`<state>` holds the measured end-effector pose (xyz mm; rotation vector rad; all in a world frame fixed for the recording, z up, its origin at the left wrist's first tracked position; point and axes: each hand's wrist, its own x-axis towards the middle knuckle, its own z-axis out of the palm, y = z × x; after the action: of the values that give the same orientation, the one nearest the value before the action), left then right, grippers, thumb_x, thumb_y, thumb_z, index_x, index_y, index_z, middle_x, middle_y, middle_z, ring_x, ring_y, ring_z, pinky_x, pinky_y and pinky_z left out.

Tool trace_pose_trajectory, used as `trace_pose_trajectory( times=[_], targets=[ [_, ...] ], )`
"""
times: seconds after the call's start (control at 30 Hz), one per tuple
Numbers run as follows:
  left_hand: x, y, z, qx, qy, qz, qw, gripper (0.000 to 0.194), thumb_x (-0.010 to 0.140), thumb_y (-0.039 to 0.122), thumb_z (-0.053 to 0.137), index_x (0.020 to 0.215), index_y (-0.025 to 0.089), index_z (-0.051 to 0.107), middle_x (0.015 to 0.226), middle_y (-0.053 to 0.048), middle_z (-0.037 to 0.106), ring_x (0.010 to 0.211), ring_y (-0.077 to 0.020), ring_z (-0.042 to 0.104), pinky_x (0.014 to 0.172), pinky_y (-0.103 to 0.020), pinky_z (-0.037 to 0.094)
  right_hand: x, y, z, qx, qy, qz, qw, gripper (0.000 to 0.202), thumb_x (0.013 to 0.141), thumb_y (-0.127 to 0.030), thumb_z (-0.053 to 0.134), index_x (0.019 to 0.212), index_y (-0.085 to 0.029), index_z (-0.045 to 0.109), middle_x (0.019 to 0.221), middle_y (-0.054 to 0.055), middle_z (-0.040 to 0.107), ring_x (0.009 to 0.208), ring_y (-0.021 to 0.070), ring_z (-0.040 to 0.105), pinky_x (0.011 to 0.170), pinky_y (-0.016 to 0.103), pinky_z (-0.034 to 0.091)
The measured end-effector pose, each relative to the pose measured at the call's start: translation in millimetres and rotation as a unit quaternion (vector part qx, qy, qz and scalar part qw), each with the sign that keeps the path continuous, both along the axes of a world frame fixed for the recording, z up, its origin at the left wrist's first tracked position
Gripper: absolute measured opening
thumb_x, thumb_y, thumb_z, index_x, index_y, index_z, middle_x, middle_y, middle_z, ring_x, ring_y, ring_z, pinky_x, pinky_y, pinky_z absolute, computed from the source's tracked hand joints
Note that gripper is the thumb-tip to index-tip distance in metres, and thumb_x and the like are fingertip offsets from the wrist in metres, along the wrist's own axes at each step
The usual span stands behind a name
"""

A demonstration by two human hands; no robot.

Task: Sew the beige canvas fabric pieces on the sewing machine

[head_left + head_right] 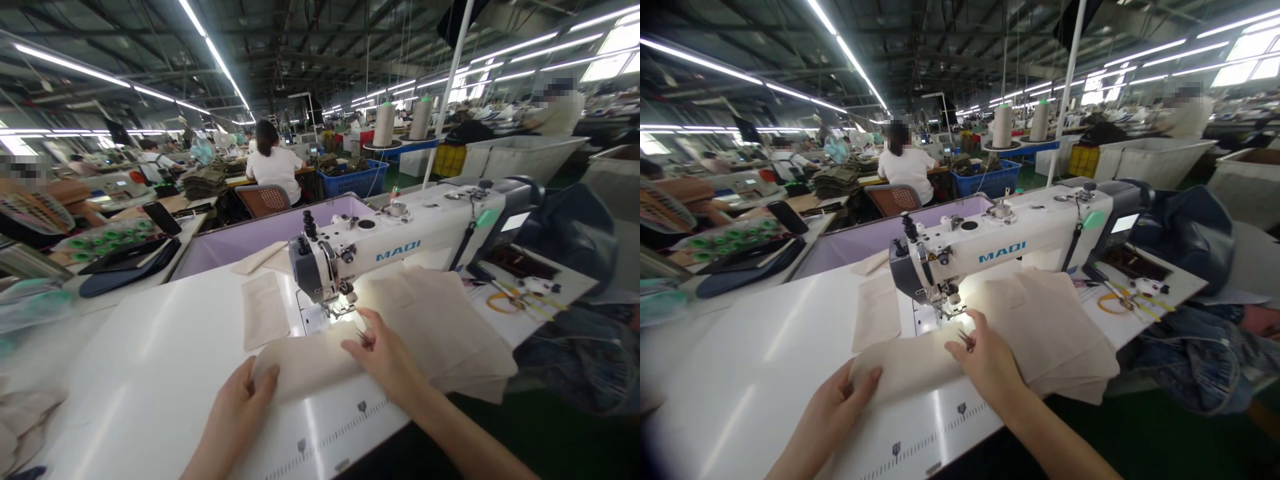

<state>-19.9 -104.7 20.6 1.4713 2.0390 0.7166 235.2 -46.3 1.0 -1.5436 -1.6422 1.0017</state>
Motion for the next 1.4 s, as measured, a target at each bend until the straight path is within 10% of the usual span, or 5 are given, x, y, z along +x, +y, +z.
trace_pose_trajectory(
  times=[0.27,0.5,1.4],
  targets=[
    [5.1,-8.7,-3.6,0.056,0.069,-0.006,0.996,0.036,0.092,0.057,0.050,0.081,0.025,0.062,0.071,0.000,0.069,0.070,-0.0248,0.067,0.064,-0.032,0.052,4.4,-8.5,-8.7,0.024,0.035,0.096,0.994,0.005,0.087,-0.021,0.056,0.090,-0.021,0.060,0.078,0.001,0.071,0.075,0.0182,0.067,0.070,0.028,0.046],
    [-3.6,-6.6,-12.0,0.111,0.125,-0.086,0.982,0.030,0.092,0.048,0.050,0.081,0.025,0.065,0.083,-0.003,0.070,0.079,-0.0241,0.068,0.069,-0.032,0.054,-2.0,-3.4,-3.5,0.026,-0.057,0.121,0.991,0.013,0.086,-0.015,0.060,0.085,-0.020,0.072,0.086,0.004,0.074,0.080,0.0198,0.066,0.072,0.028,0.045],
    [-6.3,1.3,-9.1,-0.007,0.142,0.008,0.990,0.037,0.086,0.060,0.044,0.070,0.027,0.050,0.062,-0.001,0.062,0.061,-0.0248,0.061,0.057,-0.033,0.045,-6.1,1.6,-3.5,0.001,-0.111,0.110,0.988,0.012,0.091,-0.017,0.060,0.085,-0.018,0.071,0.084,0.003,0.070,0.078,0.0183,0.063,0.070,0.027,0.040]
  ],
)
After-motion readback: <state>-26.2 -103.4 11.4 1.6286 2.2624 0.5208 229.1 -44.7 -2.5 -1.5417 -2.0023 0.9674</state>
